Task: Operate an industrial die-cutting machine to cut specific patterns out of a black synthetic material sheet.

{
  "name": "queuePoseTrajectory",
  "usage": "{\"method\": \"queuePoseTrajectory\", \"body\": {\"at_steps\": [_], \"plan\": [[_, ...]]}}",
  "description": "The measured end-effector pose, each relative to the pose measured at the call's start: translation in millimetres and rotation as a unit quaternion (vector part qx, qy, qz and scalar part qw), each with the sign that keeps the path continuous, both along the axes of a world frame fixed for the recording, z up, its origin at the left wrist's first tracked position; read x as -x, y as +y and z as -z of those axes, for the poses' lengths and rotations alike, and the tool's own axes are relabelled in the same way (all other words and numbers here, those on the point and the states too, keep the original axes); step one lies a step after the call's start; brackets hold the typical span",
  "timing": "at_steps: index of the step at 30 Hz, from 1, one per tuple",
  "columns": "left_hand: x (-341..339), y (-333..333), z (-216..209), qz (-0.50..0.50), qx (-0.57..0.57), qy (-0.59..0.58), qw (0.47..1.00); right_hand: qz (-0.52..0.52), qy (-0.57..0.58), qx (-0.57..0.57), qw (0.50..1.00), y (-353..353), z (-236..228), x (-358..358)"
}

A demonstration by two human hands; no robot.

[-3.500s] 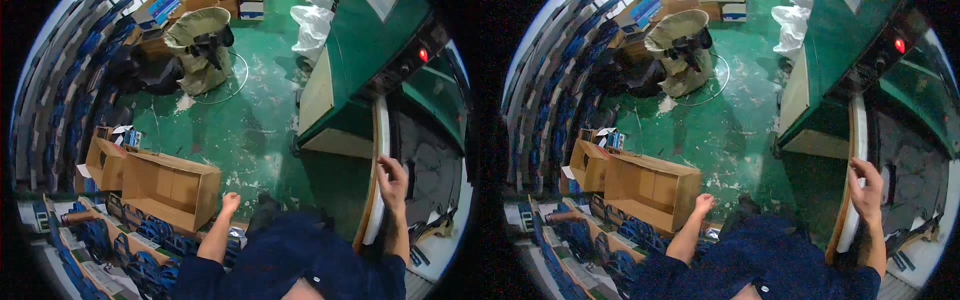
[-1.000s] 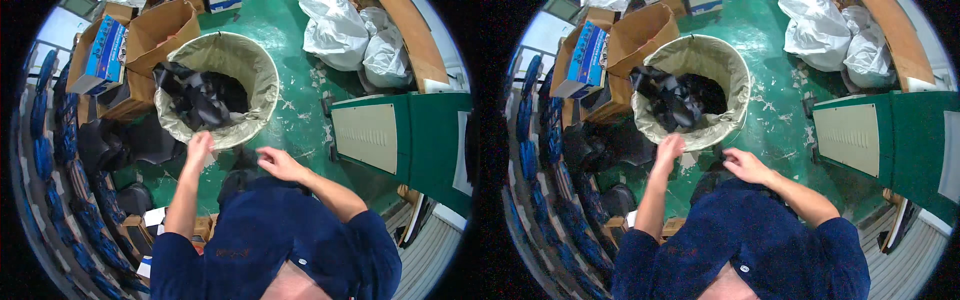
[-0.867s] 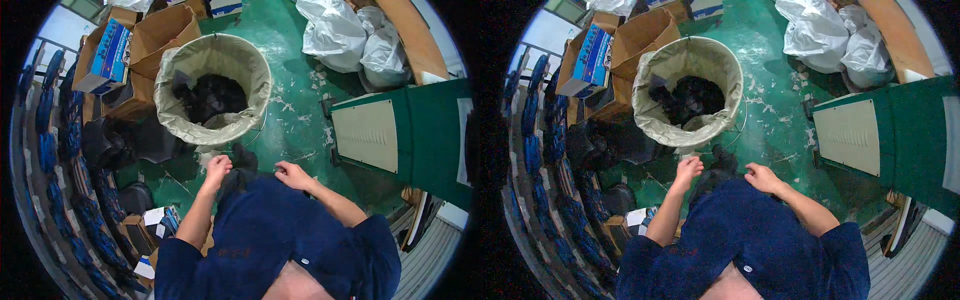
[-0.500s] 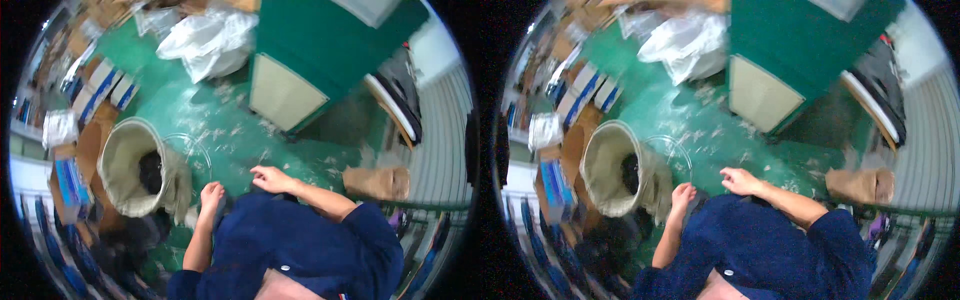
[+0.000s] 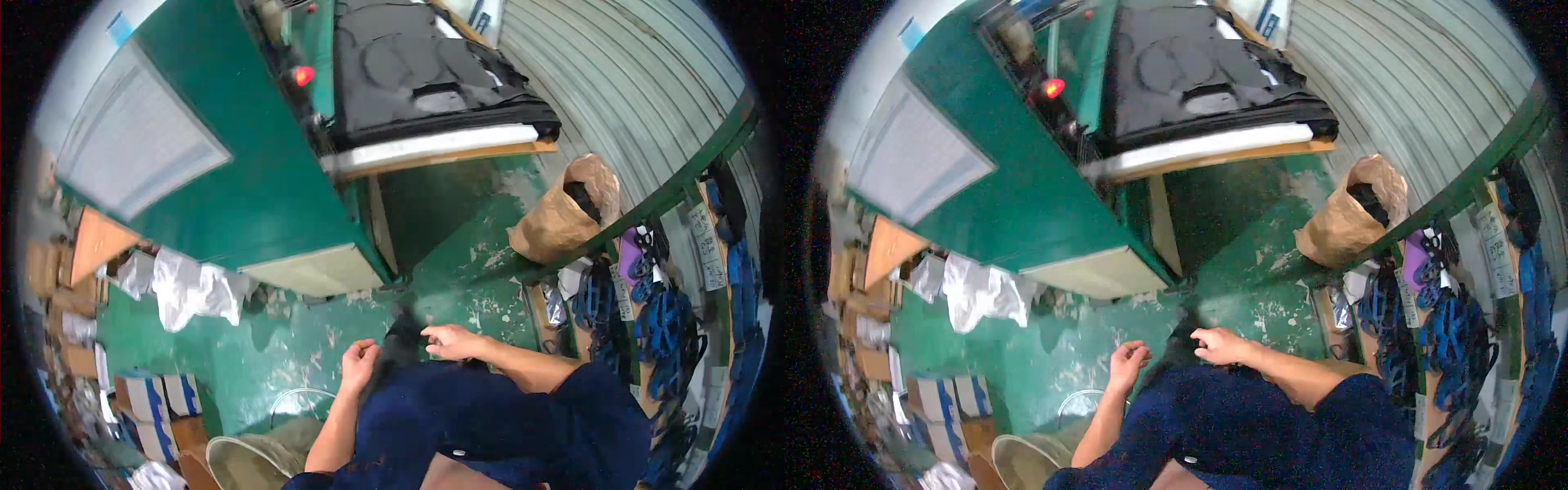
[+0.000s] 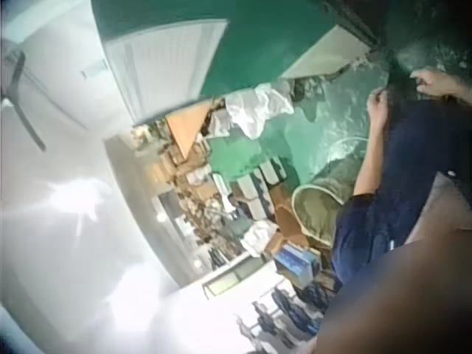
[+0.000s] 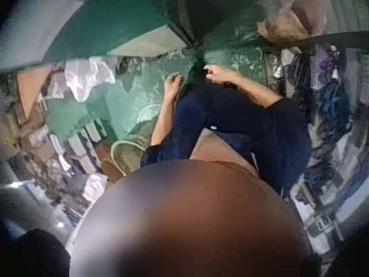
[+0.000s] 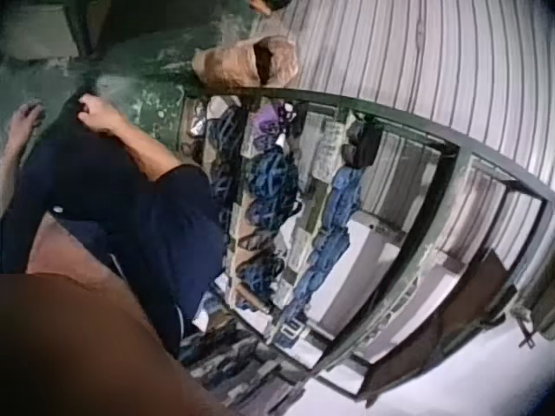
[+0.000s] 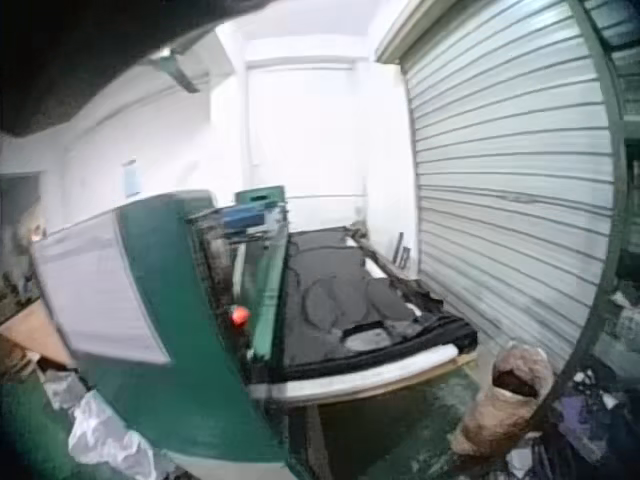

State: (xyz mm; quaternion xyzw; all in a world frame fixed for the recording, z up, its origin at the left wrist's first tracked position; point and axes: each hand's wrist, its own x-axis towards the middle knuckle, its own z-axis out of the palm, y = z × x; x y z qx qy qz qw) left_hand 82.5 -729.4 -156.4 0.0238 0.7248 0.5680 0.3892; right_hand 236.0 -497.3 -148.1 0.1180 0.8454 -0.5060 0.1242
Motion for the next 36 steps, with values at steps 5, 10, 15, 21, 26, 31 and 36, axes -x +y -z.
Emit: {"method": "queuePoseTrajectory", "body": {"at_steps": [5,10,15,21,26,31,36], "plan": [[60.6,111.7,-14.6,0.106,-0.043,-0.035,0.993,0.112,-0.006,-0.061,0.992,89.8,21.6,29.3],[95.7,255.9,-82.1,0.198,-0.13,-0.035,0.971,0.234,-0.007,-0.028,0.972,188.9,38.2,19.2],[106.2,365.7,-142.6,0.281,-0.249,0.013,0.927,0.388,-0.053,-0.02,0.92,272.0,99.8,-19.1],[97.8,468.9,-187.7,0.194,-0.318,0.17,0.912,0.211,-0.058,-0.02,0.976,423.6,198.4,-31.1],[59.9,515.1,-185.5,-0.12,-0.237,0.293,0.918,0.155,0.034,0.061,0.985,543.2,141.6,-11.9],[54.4,547.1,-174.9,-0.159,-0.052,0.445,0.88,0.21,-0.252,0.066,0.942,686.2,75.9,-0.6],[46.0,565.3,-156.8,-0.211,-0.016,0.464,0.86,0.249,-0.215,0.128,0.936,754.9,132.9,-25.7]]}}
